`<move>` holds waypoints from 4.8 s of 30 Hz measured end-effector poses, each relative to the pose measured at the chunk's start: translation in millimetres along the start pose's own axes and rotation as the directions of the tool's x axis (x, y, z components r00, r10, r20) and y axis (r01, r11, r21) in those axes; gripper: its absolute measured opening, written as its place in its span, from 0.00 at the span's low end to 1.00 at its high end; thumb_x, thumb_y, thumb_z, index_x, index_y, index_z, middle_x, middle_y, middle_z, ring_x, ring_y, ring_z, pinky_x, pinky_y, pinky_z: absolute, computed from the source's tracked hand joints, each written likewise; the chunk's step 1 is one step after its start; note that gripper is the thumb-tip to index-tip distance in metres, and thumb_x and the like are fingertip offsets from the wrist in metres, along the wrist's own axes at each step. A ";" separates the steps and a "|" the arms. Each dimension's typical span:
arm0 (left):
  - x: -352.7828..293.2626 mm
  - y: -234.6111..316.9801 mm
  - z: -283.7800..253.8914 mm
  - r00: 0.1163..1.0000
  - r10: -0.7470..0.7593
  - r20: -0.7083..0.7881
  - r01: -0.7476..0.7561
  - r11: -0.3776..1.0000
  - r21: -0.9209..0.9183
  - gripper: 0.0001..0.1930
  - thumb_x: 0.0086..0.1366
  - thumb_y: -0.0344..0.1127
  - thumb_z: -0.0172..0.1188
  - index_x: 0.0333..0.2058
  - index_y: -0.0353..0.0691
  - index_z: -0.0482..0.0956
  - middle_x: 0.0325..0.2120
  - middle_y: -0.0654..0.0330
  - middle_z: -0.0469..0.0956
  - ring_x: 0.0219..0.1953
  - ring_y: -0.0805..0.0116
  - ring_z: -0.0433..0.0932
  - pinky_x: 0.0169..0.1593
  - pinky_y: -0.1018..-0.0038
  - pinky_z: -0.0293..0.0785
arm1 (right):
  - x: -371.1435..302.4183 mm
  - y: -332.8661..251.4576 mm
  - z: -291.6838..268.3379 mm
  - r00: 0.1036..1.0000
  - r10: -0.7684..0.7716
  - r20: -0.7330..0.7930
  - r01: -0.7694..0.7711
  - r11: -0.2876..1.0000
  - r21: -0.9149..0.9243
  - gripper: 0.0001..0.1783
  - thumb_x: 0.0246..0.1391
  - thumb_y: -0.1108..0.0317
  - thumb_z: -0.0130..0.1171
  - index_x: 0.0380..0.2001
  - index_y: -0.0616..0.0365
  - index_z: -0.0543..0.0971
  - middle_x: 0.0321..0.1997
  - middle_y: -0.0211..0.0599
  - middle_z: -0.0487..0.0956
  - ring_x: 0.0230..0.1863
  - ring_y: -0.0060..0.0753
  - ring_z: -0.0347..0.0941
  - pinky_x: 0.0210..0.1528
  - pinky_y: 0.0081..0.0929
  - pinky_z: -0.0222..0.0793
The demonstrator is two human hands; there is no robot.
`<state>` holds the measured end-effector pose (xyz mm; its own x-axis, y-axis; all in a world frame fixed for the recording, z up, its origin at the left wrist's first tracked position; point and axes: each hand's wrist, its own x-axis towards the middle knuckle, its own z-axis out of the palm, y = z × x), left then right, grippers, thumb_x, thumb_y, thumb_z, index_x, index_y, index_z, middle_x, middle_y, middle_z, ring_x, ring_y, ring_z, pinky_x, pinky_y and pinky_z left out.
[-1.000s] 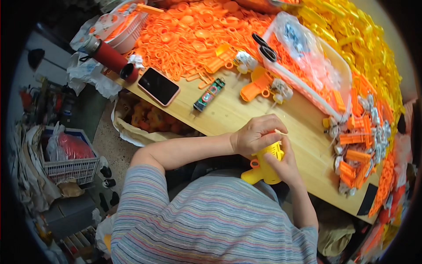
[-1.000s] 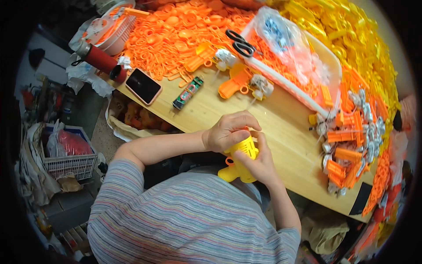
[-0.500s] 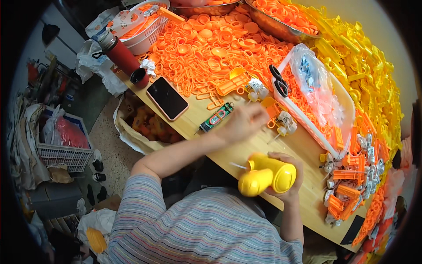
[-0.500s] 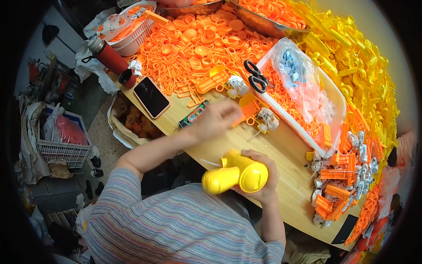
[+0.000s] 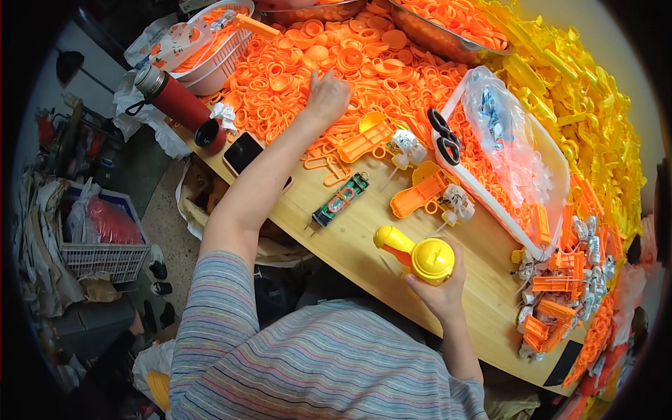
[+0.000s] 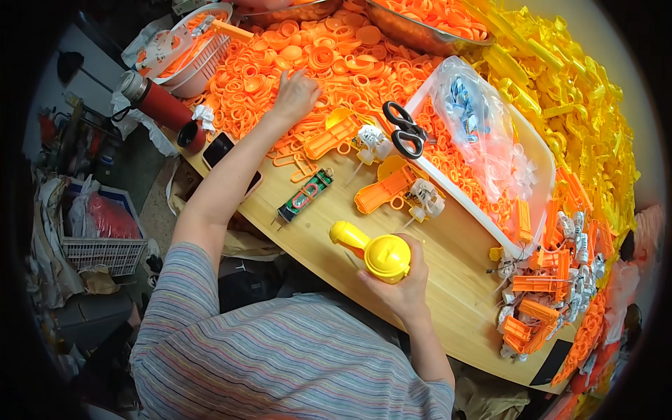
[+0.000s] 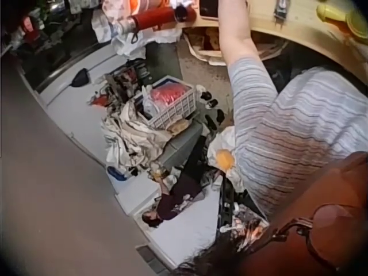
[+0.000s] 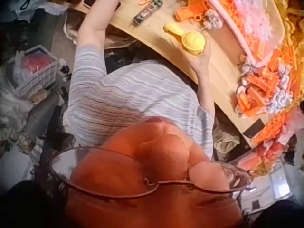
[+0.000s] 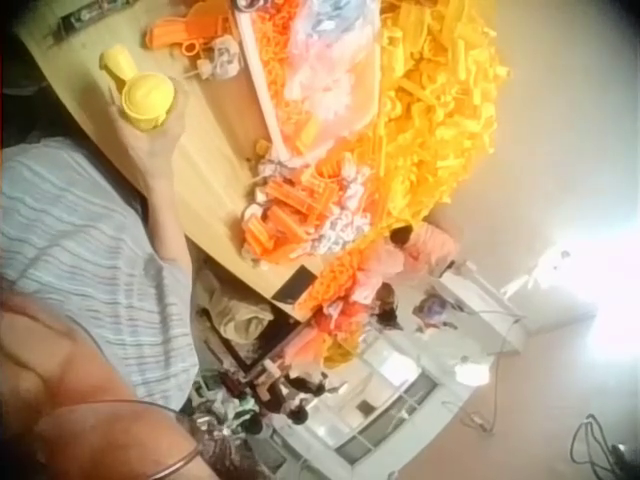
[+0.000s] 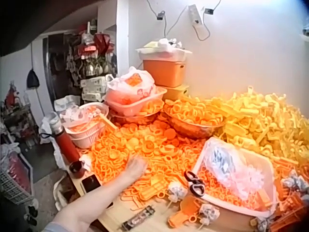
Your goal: Assembling plastic toy guns from various components on a workshop table.
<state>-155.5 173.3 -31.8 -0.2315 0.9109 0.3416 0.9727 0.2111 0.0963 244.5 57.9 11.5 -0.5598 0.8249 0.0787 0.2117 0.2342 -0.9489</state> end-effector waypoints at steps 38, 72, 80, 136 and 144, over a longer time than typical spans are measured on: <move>-138.1 208.8 -109.0 0.965 0.254 0.062 -0.045 0.396 -0.917 0.14 0.61 0.35 0.58 0.21 0.32 0.70 0.16 0.53 0.68 0.20 0.62 0.70 0.26 0.66 0.65 | -0.5 -11.6 36.2 0.954 -0.246 -0.171 0.229 0.967 -0.111 0.31 0.34 0.68 0.74 0.44 0.65 0.73 0.35 0.45 0.80 0.35 0.39 0.80 0.37 0.30 0.75; -23.5 4.6 -52.5 0.828 -0.499 0.256 0.509 0.860 0.032 0.15 0.52 0.46 0.66 0.32 0.41 0.82 0.33 0.55 0.81 0.38 0.58 0.80 0.39 0.61 0.75 | -13.6 1.1 37.7 0.927 -0.327 -0.183 0.292 0.937 -0.192 0.31 0.37 0.73 0.72 0.46 0.61 0.68 0.34 0.39 0.80 0.34 0.29 0.78 0.39 0.27 0.73; -40.3 -6.8 -51.1 0.872 0.171 -0.459 -0.094 0.978 0.186 0.03 0.59 0.30 0.57 0.32 0.38 0.76 0.27 0.54 0.74 0.32 0.53 0.76 0.34 0.59 0.73 | -12.2 6.9 38.5 0.901 -0.355 -0.249 0.315 0.930 -0.188 0.33 0.33 0.68 0.76 0.44 0.61 0.70 0.31 0.40 0.79 0.30 0.35 0.79 0.34 0.28 0.74; -199.2 169.0 -90.2 0.914 0.126 0.385 0.388 0.001 -0.922 0.18 0.70 0.41 0.41 0.25 0.35 0.70 0.22 0.61 0.69 0.29 0.75 0.68 0.37 0.79 0.64 | -36.5 -8.5 13.9 0.841 0.430 0.328 -0.530 0.537 0.656 0.29 0.48 0.57 0.63 0.49 0.63 0.68 0.38 0.45 0.78 0.33 0.38 0.78 0.35 0.35 0.78; -122.8 128.1 -64.2 0.983 -0.180 0.040 0.112 0.413 -0.904 0.10 0.65 0.35 0.57 0.29 0.34 0.75 0.19 0.67 0.71 0.23 0.82 0.67 0.26 0.79 0.65 | -30.8 2.9 4.4 0.856 0.486 0.178 -0.462 0.563 0.685 0.31 0.50 0.55 0.63 0.51 0.60 0.66 0.40 0.44 0.77 0.36 0.38 0.78 0.38 0.37 0.78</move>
<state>-3.5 65.7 -1.4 -0.4016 0.8716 0.2810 0.3617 -0.1309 0.9231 258.9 30.9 5.0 -0.5189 0.7278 -0.4483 -0.1708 -0.6021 -0.7799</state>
